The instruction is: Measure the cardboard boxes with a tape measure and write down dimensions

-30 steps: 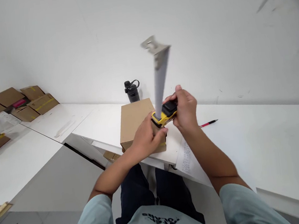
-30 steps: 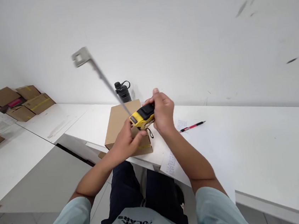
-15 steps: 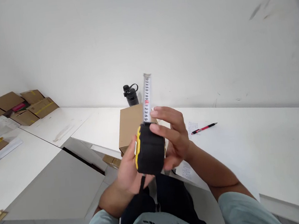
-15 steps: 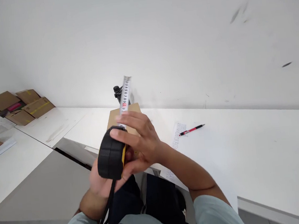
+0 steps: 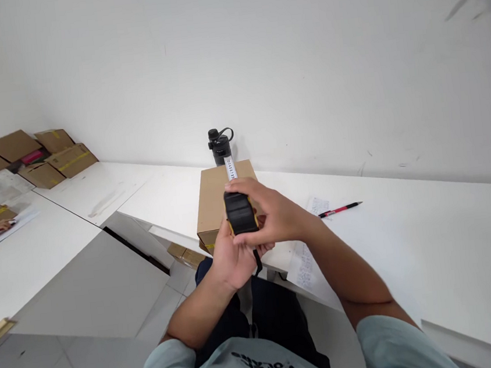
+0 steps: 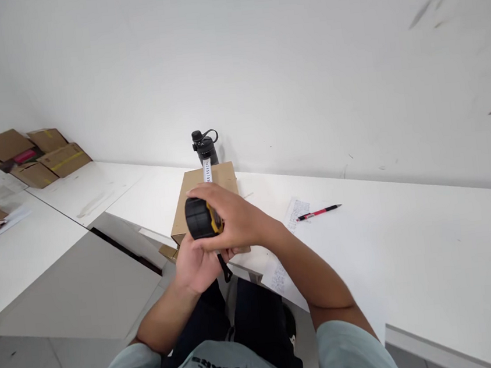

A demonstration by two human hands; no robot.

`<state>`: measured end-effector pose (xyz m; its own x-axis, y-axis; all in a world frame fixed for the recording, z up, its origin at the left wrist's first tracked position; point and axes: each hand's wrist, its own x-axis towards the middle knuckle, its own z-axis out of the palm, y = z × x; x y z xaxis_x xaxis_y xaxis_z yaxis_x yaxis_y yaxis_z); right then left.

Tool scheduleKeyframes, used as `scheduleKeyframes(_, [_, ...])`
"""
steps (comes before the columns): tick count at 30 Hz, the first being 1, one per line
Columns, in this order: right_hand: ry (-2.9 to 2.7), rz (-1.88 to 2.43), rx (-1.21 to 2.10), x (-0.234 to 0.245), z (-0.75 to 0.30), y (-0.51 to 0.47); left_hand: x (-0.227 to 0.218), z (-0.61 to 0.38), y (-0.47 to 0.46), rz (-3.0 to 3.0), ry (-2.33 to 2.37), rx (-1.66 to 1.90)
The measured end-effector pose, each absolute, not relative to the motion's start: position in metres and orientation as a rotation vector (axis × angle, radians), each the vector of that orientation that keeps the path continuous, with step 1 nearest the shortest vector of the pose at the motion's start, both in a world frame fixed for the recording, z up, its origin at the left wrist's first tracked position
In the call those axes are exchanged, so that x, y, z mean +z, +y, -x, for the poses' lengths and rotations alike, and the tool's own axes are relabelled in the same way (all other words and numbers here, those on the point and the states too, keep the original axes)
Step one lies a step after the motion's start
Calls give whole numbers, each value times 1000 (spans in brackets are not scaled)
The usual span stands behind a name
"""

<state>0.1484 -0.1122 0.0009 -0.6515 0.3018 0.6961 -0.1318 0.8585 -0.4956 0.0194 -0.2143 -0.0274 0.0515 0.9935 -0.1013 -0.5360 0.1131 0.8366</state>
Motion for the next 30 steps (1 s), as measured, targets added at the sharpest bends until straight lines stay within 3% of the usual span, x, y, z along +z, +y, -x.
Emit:
scheduleKeyframes(5, [-1955,190,701,-6,-150,-72,-29,-21,-236,-970,826,1349])
scheduleKeyframes(11, [-1696,427,806,-27,-144,-27,-33,2,-252,-1719,1382,1561])
scheduleKeyframes(19, [-1462,440,885,-50,-146,13,-58,70,-213,-1903,1944,1716])
scheduleKeyframes(24, [-1384,373,933,-56,-143,22,-88,78,-199,-2227,2025,1782])
scheduleKeyframes(30, [-1380,356,817,-55,-145,18,-89,72,-197,-2272,2073,1829])
